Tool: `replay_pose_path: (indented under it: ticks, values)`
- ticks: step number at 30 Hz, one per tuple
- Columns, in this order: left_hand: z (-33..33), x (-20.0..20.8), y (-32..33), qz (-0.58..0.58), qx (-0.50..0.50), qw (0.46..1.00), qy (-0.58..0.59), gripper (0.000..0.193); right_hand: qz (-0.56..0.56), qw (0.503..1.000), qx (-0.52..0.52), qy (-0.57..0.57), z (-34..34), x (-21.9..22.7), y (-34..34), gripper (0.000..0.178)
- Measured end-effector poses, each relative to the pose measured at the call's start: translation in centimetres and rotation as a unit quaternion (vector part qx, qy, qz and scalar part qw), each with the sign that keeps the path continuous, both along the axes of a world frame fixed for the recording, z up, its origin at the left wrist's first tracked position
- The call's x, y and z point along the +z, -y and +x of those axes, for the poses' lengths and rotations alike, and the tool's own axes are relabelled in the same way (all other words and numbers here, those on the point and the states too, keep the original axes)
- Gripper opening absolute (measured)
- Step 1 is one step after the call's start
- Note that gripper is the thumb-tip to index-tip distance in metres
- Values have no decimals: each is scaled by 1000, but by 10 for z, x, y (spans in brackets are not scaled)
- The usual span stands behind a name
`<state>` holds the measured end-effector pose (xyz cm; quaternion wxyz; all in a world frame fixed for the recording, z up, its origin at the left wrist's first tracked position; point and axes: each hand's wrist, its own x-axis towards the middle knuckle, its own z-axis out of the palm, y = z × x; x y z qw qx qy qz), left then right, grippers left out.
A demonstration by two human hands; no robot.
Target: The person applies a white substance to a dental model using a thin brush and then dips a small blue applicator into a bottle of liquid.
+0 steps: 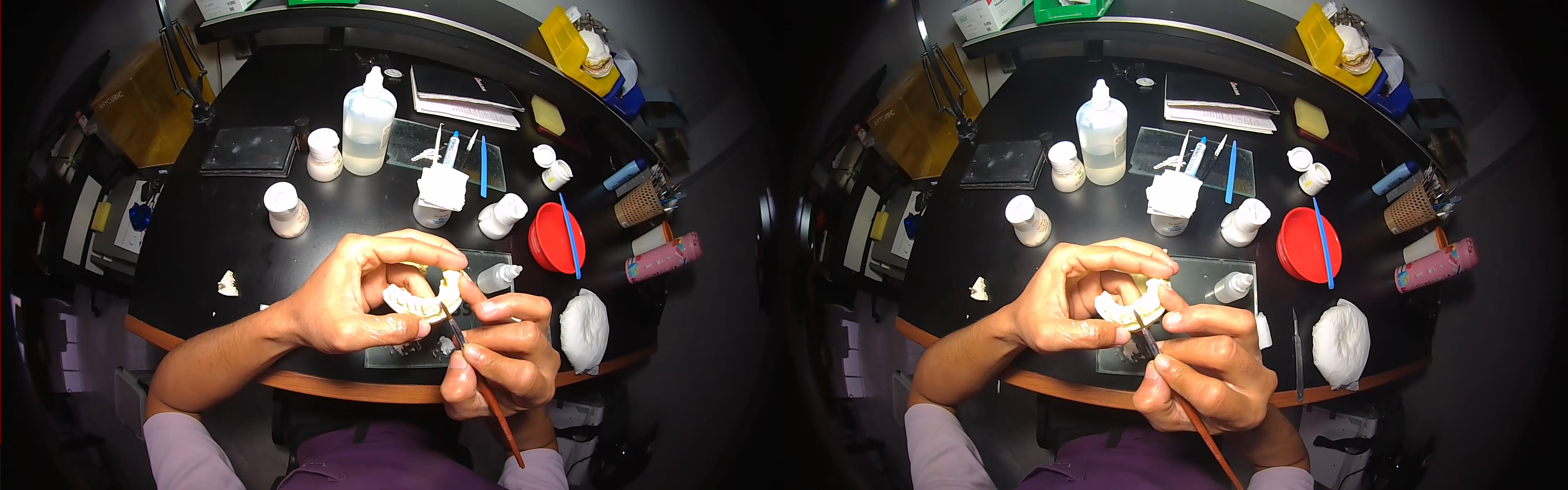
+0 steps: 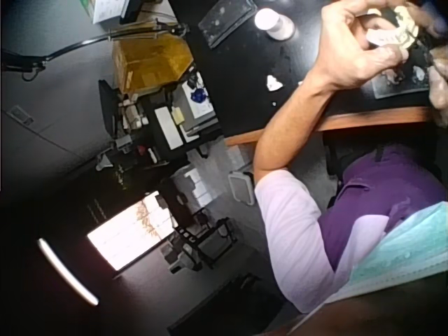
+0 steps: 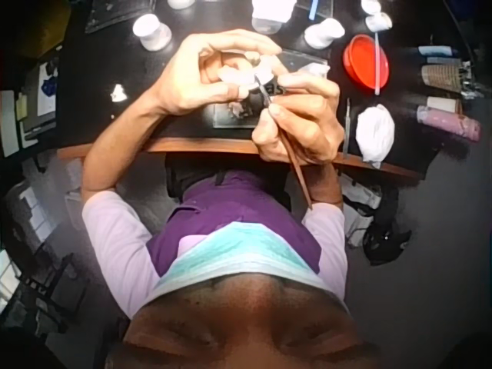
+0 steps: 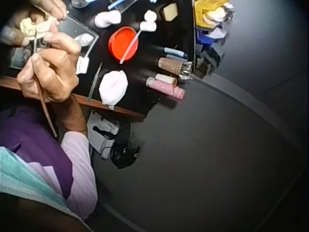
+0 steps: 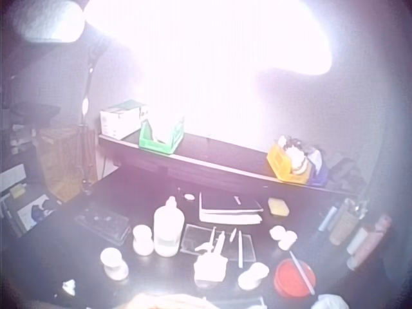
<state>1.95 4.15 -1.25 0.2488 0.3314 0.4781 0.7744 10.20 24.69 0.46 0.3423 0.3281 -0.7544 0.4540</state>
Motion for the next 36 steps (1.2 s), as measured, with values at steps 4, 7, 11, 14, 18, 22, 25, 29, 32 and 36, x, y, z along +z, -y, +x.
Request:
replay_pose_path:
  ticks: [4,7,11,14,18,22,25,29,32,36]
  values:
    - [0,-1,0,6,0,1000,3,63,6,1000,1,0,0,1,1,20]
    - [0,1,0,2,1,1000,-1,63,4,1000,1,-1,0,1,1,19]
    - [0,0,0,0,1,1000,2,63,5,1000,-1,-5,-1,1,1,18]
    - [0,-1,0,1,4,1000,3,63,11,1000,-3,-2,-1,1,1,18]
    - [0,-1,0,2,1,1000,2,63,7,1000,-1,0,-1,1,0,18]
    - [0,-3,-1,7,0,1000,3,63,9,1000,-1,0,0,0,0,18]
    - [0,-1,0,5,-3,1000,8,63,12,1000,1,1,-1,1,0,18]
    - [0,-1,0,-2,1,1000,2,63,16,1000,-1,-3,-1,1,0,18]
    - [-1,-2,0,3,1,1000,-2,63,12,1000,2,0,-1,1,0,17]
    - [0,-1,0,5,0,1000,4,63,16,1000,1,-1,-1,0,0,18]
